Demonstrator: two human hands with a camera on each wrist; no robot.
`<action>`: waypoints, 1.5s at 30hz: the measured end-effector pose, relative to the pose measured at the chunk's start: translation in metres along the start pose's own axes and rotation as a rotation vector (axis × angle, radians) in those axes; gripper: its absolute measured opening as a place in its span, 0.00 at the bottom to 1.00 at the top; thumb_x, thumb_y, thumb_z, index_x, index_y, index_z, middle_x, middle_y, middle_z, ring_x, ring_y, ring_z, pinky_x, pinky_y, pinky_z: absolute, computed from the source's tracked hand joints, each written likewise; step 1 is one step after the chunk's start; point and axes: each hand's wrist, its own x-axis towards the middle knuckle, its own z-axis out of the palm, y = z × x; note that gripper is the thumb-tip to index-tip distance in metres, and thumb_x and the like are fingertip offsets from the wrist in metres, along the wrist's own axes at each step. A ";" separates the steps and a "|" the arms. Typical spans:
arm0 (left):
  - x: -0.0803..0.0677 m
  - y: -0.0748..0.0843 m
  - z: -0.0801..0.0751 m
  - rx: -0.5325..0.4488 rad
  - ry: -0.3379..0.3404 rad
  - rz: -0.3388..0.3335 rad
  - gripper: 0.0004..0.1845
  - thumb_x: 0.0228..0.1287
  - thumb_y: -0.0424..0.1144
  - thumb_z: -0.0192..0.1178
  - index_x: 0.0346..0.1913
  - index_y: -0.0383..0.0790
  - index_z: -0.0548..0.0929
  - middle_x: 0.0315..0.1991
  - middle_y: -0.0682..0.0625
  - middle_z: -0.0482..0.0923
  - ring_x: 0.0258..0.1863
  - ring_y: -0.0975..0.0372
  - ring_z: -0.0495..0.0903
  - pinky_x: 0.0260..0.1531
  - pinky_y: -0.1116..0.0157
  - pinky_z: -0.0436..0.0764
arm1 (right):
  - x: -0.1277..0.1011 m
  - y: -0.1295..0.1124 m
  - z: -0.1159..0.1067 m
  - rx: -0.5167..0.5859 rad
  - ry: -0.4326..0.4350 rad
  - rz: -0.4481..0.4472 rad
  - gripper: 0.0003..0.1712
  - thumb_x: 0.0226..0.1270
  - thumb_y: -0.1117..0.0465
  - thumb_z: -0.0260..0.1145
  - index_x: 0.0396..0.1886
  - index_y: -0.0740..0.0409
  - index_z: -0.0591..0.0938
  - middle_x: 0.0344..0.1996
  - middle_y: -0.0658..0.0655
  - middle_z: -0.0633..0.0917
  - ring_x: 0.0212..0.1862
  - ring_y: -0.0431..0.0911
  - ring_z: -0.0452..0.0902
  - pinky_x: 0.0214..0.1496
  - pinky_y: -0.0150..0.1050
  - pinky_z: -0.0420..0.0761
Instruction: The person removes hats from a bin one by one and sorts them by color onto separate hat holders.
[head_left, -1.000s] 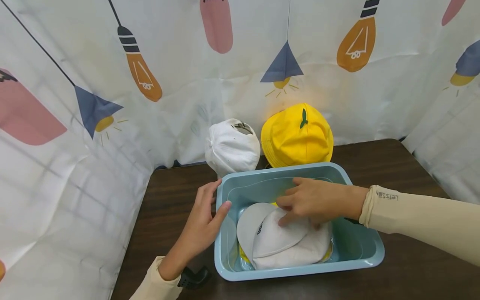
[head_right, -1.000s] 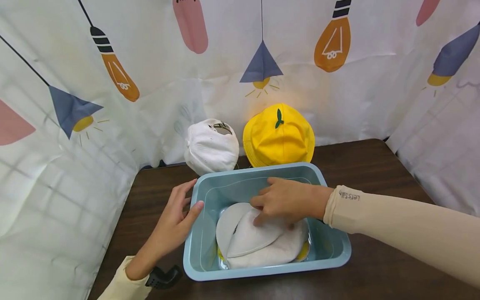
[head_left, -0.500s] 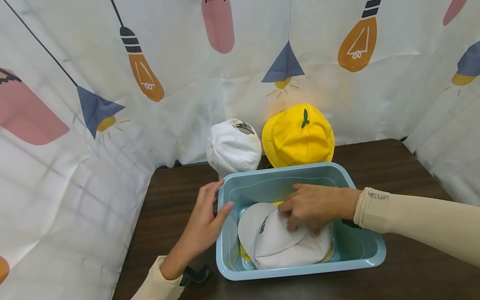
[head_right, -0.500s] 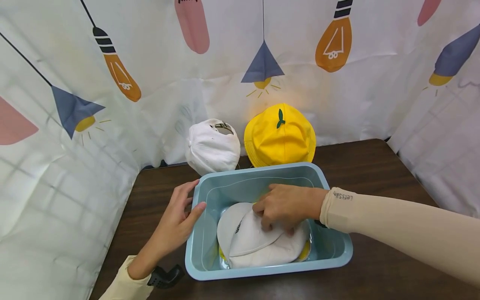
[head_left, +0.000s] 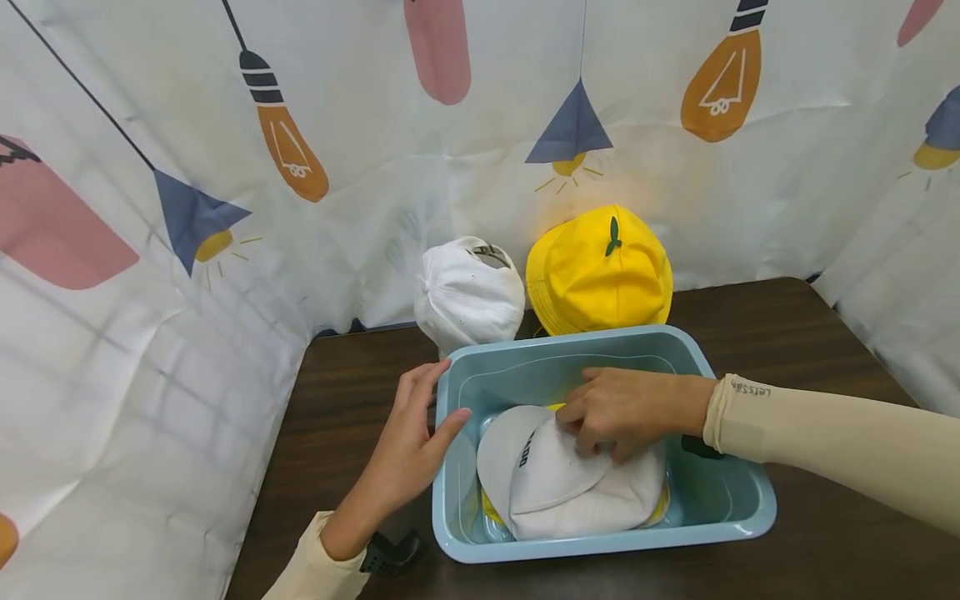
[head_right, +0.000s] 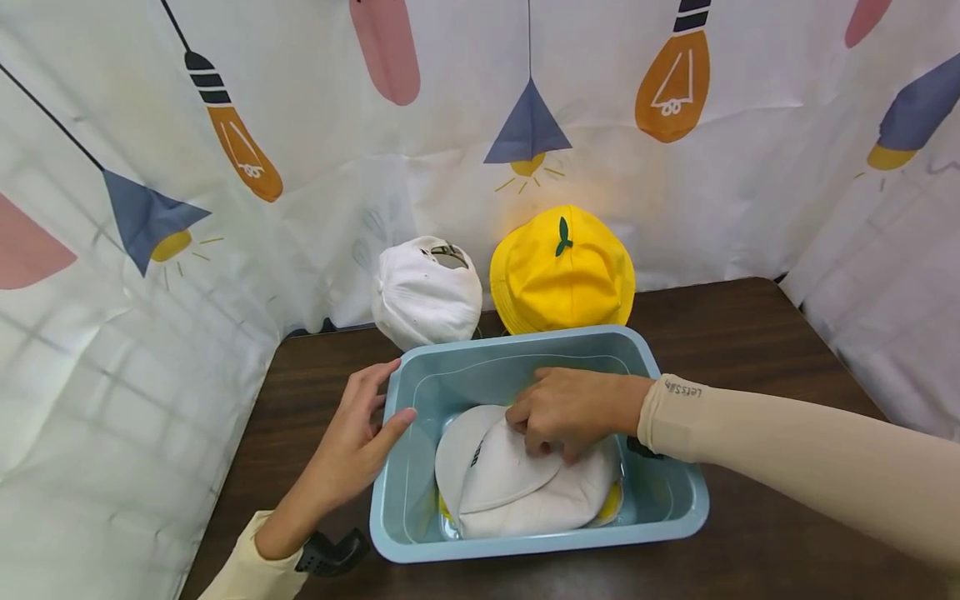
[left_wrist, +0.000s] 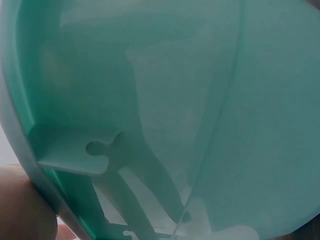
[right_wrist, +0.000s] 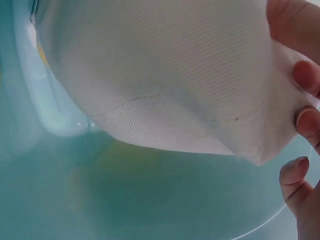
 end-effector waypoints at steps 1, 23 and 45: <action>0.000 0.000 0.000 0.003 0.001 0.002 0.35 0.73 0.45 0.63 0.78 0.45 0.62 0.70 0.41 0.60 0.59 0.47 0.78 0.48 0.53 0.88 | 0.000 0.000 0.000 0.004 -0.001 -0.001 0.16 0.48 0.43 0.84 0.38 0.32 0.90 0.37 0.40 0.79 0.41 0.36 0.74 0.36 0.33 0.61; 0.001 0.002 -0.001 0.011 0.003 -0.008 0.35 0.74 0.45 0.63 0.77 0.43 0.63 0.71 0.41 0.59 0.59 0.48 0.78 0.52 0.51 0.86 | 0.000 0.002 0.001 0.083 0.016 0.085 0.12 0.46 0.54 0.82 0.19 0.40 0.84 0.31 0.40 0.74 0.39 0.36 0.70 0.35 0.32 0.59; -0.001 0.003 0.000 0.015 0.014 -0.004 0.34 0.73 0.45 0.63 0.77 0.41 0.64 0.71 0.41 0.60 0.60 0.48 0.78 0.51 0.53 0.87 | -0.013 -0.003 -0.034 0.268 0.015 0.240 0.12 0.47 0.53 0.81 0.25 0.38 0.83 0.37 0.38 0.74 0.44 0.35 0.68 0.42 0.33 0.68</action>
